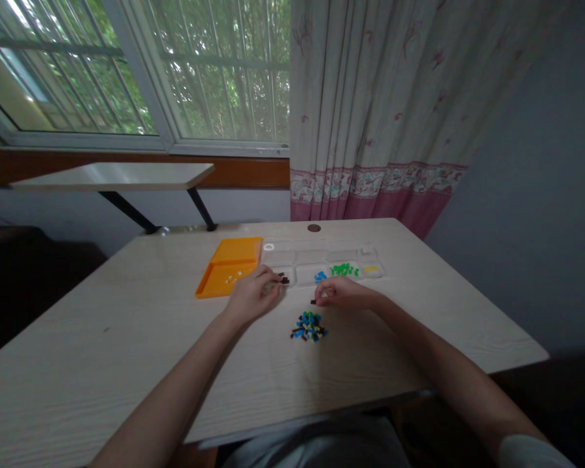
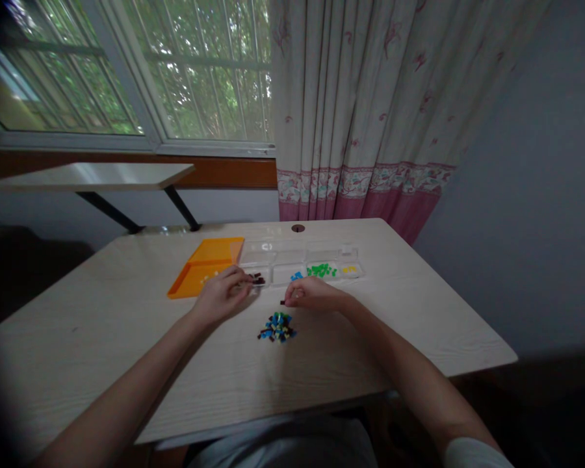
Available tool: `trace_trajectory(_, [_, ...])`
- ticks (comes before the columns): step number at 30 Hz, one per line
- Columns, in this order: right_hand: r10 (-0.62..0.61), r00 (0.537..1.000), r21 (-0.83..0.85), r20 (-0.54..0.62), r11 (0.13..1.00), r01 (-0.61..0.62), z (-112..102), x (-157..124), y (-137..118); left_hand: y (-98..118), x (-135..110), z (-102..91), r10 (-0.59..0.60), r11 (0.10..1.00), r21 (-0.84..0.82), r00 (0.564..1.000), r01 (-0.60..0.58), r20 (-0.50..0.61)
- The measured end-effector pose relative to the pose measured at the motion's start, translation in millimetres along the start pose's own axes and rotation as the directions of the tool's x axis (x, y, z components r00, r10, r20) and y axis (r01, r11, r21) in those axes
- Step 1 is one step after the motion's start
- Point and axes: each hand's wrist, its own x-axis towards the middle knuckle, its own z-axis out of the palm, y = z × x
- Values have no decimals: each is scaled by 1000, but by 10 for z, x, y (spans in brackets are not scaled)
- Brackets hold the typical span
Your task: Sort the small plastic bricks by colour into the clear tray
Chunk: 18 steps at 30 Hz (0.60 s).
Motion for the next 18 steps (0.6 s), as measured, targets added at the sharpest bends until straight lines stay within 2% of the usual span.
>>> trace_trajectory(3, [21, 1000, 163, -8, 986, -19, 85, 38, 5, 145, -19, 60, 156, 979, -135, 988, -152, 16])
trace_trajectory(5, [27, 1000, 270, 5, 962, -27, 123, 59, 18, 250, -28, 97, 210, 959, -200, 977, -200, 30])
trace_trajectory(9, [22, 1000, 407, 16, 913, -26, 129, 71, 25, 375, -39, 130, 211, 946, -262, 976, -193, 43])
trace_trajectory(14, [42, 998, 439, 54, 896, -61, 125, 74, -2, 369, -51, 153, 202, 936, -293, 979, -194, -2])
trace_trajectory(18, [27, 999, 470, 43, 882, -44, 146, 82, -44, 355, -61, 181, 220, 928, -305, 976, -213, -13])
